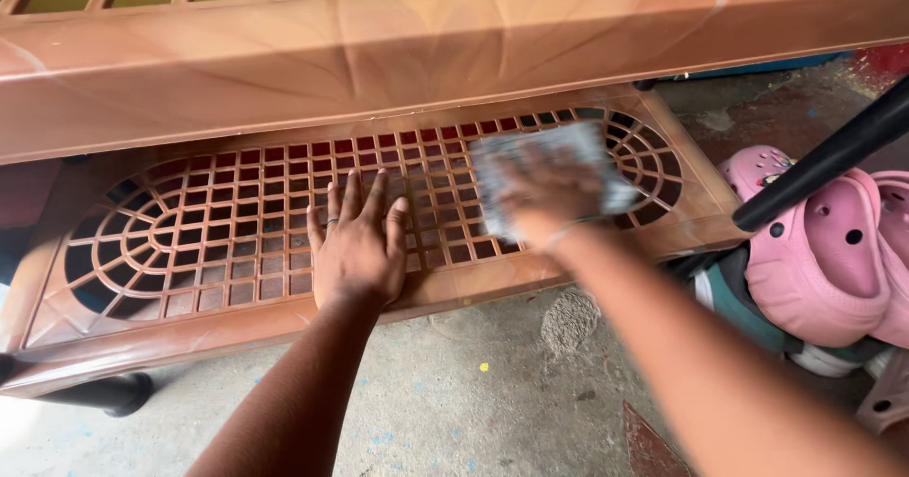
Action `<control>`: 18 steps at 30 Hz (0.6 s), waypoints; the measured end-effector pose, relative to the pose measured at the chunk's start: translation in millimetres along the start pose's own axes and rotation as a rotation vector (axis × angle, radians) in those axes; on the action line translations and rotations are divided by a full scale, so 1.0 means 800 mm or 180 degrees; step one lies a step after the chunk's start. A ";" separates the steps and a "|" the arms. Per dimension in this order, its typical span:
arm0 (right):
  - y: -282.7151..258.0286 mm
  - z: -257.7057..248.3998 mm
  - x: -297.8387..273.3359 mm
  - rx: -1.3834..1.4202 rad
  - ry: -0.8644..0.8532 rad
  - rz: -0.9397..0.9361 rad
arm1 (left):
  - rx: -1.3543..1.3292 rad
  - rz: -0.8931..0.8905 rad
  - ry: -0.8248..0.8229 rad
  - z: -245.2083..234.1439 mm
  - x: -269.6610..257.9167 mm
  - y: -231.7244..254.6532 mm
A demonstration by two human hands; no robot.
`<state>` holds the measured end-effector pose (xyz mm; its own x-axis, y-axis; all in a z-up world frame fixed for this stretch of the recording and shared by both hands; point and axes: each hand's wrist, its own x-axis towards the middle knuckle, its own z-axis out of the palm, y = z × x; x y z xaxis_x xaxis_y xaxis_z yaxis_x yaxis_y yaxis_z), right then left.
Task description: The person wipes the surfaces of a three-tier plastic shoe rack with a cloth. They clean the top, middle, and bottom shelves in sequence, moving the cloth across the grid pattern of each shelf.
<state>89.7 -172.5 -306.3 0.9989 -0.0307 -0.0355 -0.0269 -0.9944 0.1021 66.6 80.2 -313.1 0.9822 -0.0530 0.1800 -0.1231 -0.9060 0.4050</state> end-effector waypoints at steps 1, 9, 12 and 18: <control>-0.040 -0.005 -0.002 -0.0019 -0.0155 -0.0211 | -0.0080 0.0037 0.0087 0.000 0.002 -0.003; 0.010 -0.030 -0.009 0.0016 -0.0039 -0.0458 | 0.0059 -0.0144 0.0077 0.007 0.007 -0.012; 0.068 -0.033 0.003 0.0045 -0.0041 0.0267 | 0.0203 -0.0189 -0.0023 0.012 0.007 -0.012; 0.021 -0.037 0.016 0.0132 0.0006 0.0719 | 0.0344 -0.0280 -0.0156 0.010 0.008 -0.004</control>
<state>103.3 -187.0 -275.7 0.9674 -0.2530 -0.0144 -0.2515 -0.9656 0.0664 74.0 79.3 -320.4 0.9946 0.0106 0.1031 -0.0229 -0.9478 0.3180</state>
